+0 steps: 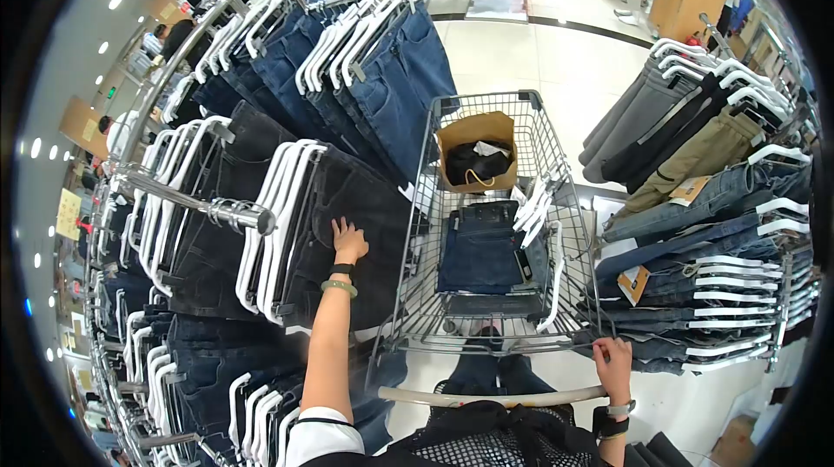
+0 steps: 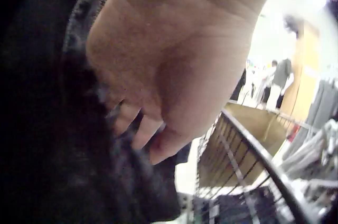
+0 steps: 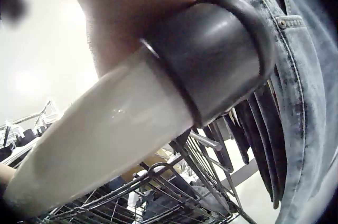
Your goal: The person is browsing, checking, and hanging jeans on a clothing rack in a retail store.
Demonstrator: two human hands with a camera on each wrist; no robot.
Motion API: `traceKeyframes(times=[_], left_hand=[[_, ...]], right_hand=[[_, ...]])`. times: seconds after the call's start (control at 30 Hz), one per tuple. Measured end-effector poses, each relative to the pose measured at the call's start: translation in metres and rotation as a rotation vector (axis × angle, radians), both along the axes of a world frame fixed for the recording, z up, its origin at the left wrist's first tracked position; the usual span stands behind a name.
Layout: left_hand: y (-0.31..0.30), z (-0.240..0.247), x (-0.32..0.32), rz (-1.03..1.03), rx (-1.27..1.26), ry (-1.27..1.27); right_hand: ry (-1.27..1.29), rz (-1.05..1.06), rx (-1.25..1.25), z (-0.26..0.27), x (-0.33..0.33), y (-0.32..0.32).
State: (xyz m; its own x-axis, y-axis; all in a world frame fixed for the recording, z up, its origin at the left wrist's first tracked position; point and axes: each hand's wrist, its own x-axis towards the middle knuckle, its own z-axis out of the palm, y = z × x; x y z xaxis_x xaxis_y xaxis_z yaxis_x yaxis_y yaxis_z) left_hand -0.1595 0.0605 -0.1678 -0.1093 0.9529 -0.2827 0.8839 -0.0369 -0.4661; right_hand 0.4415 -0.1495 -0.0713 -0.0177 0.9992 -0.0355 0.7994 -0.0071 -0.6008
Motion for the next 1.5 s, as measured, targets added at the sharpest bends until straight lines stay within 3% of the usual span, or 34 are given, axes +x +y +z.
traceKeyframes(times=[0.07,0.23,0.37,0.43,0.5,0.63,0.77,0.83,0.97,1.1,1.2,1.27,1.37,1.43,1.5], left_hand=[[0.014,0.003,0.025,0.38,-0.199,-0.443],[0.014,0.008,0.105,-0.065,0.251,-0.517],[0.03,0.008,0.165,-0.252,0.241,-0.688],[0.05,-0.01,0.189,-0.25,0.049,-0.757],[0.074,-0.018,0.203,-0.113,-0.405,-0.863],[0.105,-0.035,0.222,-0.151,-0.627,-0.836],[0.141,-0.1,0.221,-0.14,-0.585,-0.865],[0.156,-0.108,0.226,-0.031,-0.555,-0.726],[0.158,-0.136,0.23,0.068,-0.423,-0.766],[0.171,-0.194,0.275,0.15,-0.349,-0.796],[0.168,-0.219,0.292,0.074,-0.308,-0.901],[0.167,-0.222,0.297,-0.172,-0.343,-0.83],[0.157,-0.226,0.297,-0.155,-0.368,-0.817],[0.141,-0.229,0.294,-0.268,-0.182,-0.758],[0.13,-0.222,0.29,-0.213,-0.35,-0.775]], right_hand=[[-0.025,-0.01,-0.001,-0.002,-0.002,0.0],[-0.078,-0.004,-0.019,-0.009,-0.002,-0.003],[-0.174,0.025,0.039,-0.007,-0.012,-0.01],[-0.222,0.001,0.081,-0.005,-0.019,-0.008],[-0.245,-0.002,0.072,-0.006,-0.023,-0.01],[-0.241,-0.012,0.056,-0.008,-0.028,-0.015],[-0.259,-0.027,0.015,-0.007,-0.029,-0.019],[-0.262,-0.048,-0.006,-0.006,-0.031,-0.018],[-0.288,-0.05,-0.031,0.002,-0.035,-0.022],[-0.275,-0.087,-0.054,0.002,-0.033,-0.019],[-0.297,-0.104,-0.061,0.01,-0.044,-0.017],[-0.289,-0.125,-0.077,0.008,-0.042,-0.02],[-0.308,-0.129,-0.077,0.011,-0.046,-0.016],[-0.268,-0.132,-0.068,0.014,-0.049,-0.013],[-0.256,-0.115,-0.054,0.014,-0.047,-0.013]])
